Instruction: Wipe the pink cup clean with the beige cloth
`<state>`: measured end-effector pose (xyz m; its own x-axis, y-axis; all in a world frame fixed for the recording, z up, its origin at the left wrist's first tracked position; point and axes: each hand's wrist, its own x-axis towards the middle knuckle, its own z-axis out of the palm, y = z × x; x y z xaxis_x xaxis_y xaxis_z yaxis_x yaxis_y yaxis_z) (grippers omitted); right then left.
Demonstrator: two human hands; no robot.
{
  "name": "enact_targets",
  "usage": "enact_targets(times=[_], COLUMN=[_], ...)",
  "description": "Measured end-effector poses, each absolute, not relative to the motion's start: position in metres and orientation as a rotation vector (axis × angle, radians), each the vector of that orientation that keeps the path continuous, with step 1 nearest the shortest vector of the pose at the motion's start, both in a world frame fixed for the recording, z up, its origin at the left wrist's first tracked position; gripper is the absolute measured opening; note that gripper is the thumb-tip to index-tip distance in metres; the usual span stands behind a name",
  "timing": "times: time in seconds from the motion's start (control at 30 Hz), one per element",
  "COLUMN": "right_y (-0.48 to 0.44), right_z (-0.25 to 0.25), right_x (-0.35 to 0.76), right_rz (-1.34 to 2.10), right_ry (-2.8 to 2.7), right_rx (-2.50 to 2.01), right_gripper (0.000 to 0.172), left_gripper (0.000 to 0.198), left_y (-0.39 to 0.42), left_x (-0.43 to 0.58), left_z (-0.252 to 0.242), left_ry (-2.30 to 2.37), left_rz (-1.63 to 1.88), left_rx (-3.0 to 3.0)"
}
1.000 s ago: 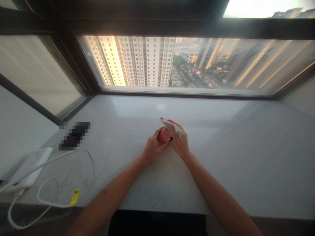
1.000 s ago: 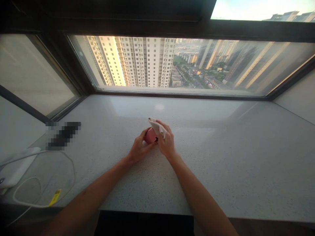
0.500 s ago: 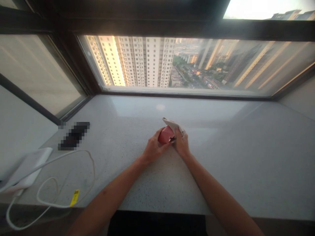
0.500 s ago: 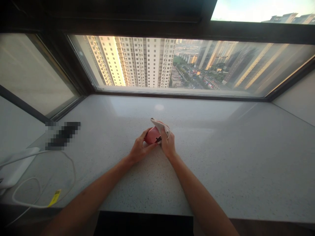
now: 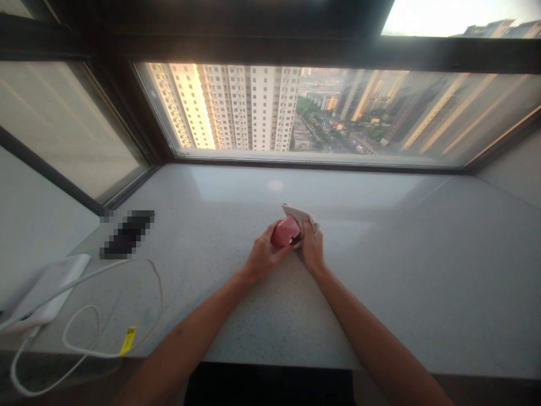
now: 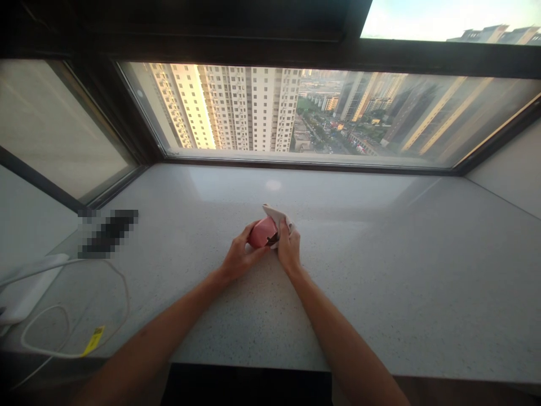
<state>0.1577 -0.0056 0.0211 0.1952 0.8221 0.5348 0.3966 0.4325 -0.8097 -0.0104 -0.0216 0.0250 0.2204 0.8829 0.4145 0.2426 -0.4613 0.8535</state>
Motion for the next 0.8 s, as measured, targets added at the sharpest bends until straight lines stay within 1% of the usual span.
enact_targets(times=[0.03, 0.1, 0.17, 0.23, 0.27, 0.33, 0.37, 0.43, 0.5, 0.57, 0.63, 0.7, 0.73, 0.77, 0.8], right_y=[-0.007, -0.012, -0.019, -0.021, -0.020, -0.013, -0.009, -0.002, -0.002, -0.008, -0.017, -0.022, -0.022, -0.020, -0.017], right_z=[0.021, 0.023, 0.028, 0.031, 0.031, 0.027, 0.024, 0.018, 0.017, 0.020, 0.027, 0.032, 0.033, 0.033, 0.031], right_x=[0.158, 0.157, 0.154, 0.151, 0.150, 0.151, 0.152, 0.154, 0.156, 0.156, 0.155, 0.154, 0.153, 0.153, 0.153], right_rz=[0.424, 0.315, 0.141, 0.057, 0.078, 0.237, 0.352, 0.572, 0.640, 0.510, 0.284, 0.102, 0.052, 0.036, 0.060], right_ry=[-1.403, -1.562, -1.819, -1.938, -1.901, -1.672, -1.522, -1.265, -1.174, -1.319, -1.645, -1.948, -2.018, -2.016, -1.948], right_rx=[-1.178, -1.098, -0.936, -0.839, -0.851, -0.974, -1.064, -1.239, -1.313, -1.231, -1.043, -0.871, -0.823, -0.809, -0.828], right_gripper=[0.053, 0.047, 0.044, 0.044, 0.044, 0.042, 0.045, 0.057, 0.063, 0.056, 0.044, 0.046, 0.047, 0.048, 0.047], left_gripper=[0.070, 0.066, 0.055, 0.047, 0.049, 0.060, 0.065, 0.070, 0.070, 0.071, 0.060, 0.041, 0.036, 0.037, 0.042], left_y=[-0.022, -0.022, -0.021, -0.020, -0.020, -0.020, -0.020, -0.021, -0.021, -0.021, -0.020, -0.019, -0.018, -0.018, -0.018], left_x=[-0.011, -0.011, -0.011, -0.011, -0.010, -0.010, -0.010, -0.010, -0.010, -0.011, -0.011, -0.010, -0.010, -0.009, -0.009], left_z=[0.025, 0.023, 0.019, 0.016, 0.015, 0.017, 0.019, 0.023, 0.025, 0.022, 0.017, 0.012, 0.011, 0.011, 0.012], left_ry=[1.039, 1.048, 1.068, 1.080, 1.081, 1.070, 1.062, 1.052, 1.047, 1.053, 1.066, 1.085, 1.089, 1.091, 1.092], left_rz=[1.251, 1.242, 1.236, 1.234, 1.236, 1.247, 1.246, 1.240, 1.240, 1.253, 1.255, 1.250, 1.248, 1.251, 1.256], left_rx=[1.846, 1.836, 1.820, 1.811, 1.815, 1.838, 1.851, 1.866, 1.874, 1.871, 1.859, 1.840, 1.834, 1.830, 1.829])
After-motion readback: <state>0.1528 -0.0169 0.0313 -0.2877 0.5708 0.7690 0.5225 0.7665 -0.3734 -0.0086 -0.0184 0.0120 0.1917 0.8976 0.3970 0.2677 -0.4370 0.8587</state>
